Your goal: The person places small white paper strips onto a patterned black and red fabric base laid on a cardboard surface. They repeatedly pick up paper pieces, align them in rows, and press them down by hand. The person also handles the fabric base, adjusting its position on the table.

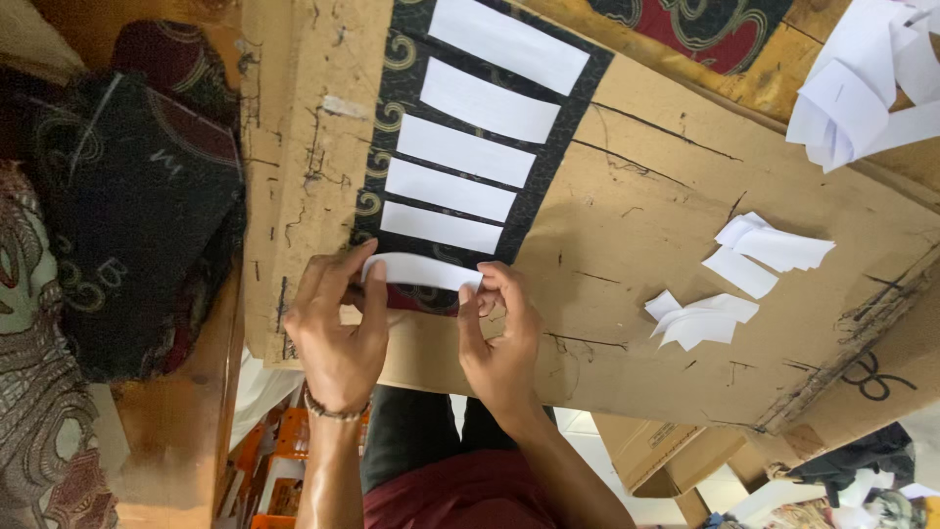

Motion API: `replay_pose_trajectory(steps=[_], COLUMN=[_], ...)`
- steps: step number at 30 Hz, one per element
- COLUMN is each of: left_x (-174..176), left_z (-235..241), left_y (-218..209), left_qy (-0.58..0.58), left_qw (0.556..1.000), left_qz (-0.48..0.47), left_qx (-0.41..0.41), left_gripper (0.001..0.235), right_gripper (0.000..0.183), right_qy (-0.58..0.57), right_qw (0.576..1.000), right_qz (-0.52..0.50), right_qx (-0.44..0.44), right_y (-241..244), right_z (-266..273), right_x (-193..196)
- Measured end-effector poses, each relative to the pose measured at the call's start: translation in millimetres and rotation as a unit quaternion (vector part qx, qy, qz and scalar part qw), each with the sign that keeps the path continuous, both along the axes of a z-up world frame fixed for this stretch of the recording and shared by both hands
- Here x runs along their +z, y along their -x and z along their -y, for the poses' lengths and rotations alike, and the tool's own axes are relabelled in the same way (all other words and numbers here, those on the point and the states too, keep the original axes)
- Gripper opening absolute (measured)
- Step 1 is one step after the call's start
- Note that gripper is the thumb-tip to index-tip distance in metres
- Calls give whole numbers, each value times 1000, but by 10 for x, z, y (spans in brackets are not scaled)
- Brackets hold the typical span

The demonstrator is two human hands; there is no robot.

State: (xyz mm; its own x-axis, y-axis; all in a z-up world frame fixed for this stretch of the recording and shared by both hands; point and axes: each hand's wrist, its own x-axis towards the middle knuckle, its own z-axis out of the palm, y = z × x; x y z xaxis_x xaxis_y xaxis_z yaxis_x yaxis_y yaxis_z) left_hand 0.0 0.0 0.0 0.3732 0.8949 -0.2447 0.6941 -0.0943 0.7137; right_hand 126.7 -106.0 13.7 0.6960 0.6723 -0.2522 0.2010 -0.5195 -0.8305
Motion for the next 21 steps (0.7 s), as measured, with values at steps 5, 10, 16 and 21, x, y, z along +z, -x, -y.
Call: replay_pose_trajectory(steps=[5,10,16,21], left_x=[149,204,217,233], left_z=[-141,-205,-220,-242], left_y=[-189,-251,-287,-310], left_qy=[-37,-37,-34,-23], left_qw=[999,999,998,999], left_qz=[-18,-19,-31,-33], left_qx=[-19,-29,-34,-37], left_gripper=[23,17,17,16], right_gripper=[32,41,45,48], right_qy=[7,24,28,23], right_qw=[1000,999,999,1000], right_qz=[17,6,1,13], right_qx=[-24,-20,-22,-17], right_y=[8,-38,-33,-53], right_z=[-84,-104,-121,-114], right_x=[-28,-38,-27,-47])
